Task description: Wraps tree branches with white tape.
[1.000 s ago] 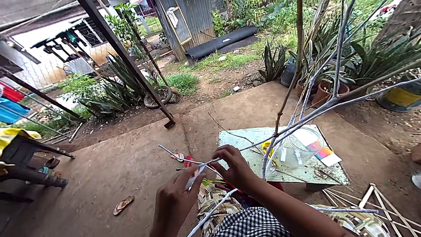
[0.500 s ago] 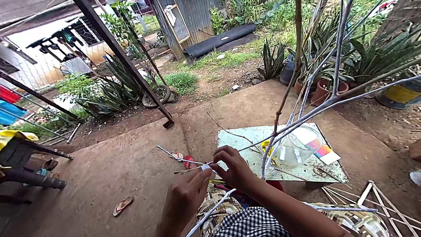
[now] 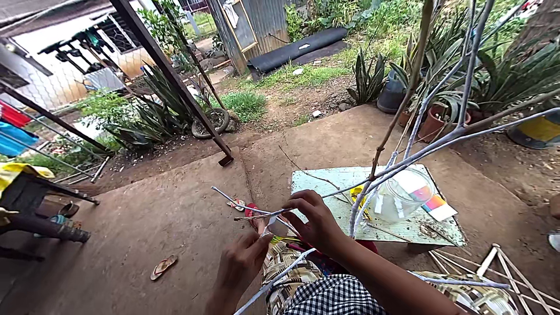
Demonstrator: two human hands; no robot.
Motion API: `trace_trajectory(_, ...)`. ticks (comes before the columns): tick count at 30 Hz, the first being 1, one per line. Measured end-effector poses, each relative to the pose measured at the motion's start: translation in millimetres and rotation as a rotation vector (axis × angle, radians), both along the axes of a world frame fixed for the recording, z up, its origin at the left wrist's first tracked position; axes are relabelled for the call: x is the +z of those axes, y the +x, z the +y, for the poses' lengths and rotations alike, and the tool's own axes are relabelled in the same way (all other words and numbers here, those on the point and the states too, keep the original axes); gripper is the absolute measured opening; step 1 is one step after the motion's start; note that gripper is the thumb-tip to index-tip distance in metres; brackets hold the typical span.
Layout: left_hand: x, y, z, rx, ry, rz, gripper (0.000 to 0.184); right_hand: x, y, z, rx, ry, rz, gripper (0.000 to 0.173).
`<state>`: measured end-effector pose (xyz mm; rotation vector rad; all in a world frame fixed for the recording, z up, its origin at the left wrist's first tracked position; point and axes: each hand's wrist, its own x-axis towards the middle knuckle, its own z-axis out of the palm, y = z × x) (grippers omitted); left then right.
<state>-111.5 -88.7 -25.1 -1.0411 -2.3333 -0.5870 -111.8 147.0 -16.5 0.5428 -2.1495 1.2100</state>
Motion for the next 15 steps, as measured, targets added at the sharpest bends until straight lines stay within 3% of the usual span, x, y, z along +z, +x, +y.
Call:
trace_trajectory(3, 0, 1, -7, -0.154, 0.303, -0.402, 0.029, 0, -1, 4, 0.015, -0.035, -0.015, 0.021)
trace_trajectory(6, -1, -19, -18, -0.318, 0.692, -0.613, 0.039, -2, -1, 6, 0.034, -0.046, -0.027, 0.021)
trace_trajectory(9, 9, -43, -15, -0.295, 1.014, -0.781, 0.03, -2, 2, 6, 0.036, -0.036, -0.039, 0.021)
trace_trajectory(11, 12, -59, -7, -0.324, 0.93, -0.907, 0.033, 0, 4, 7, 0.041, -0.026, -0.053, 0.02)
trace_trajectory(15, 12, -80, 14, -0.573, 0.527, -1.323, 0.039, 2, 5, 11, 0.085, -0.003, -0.068, 0.021)
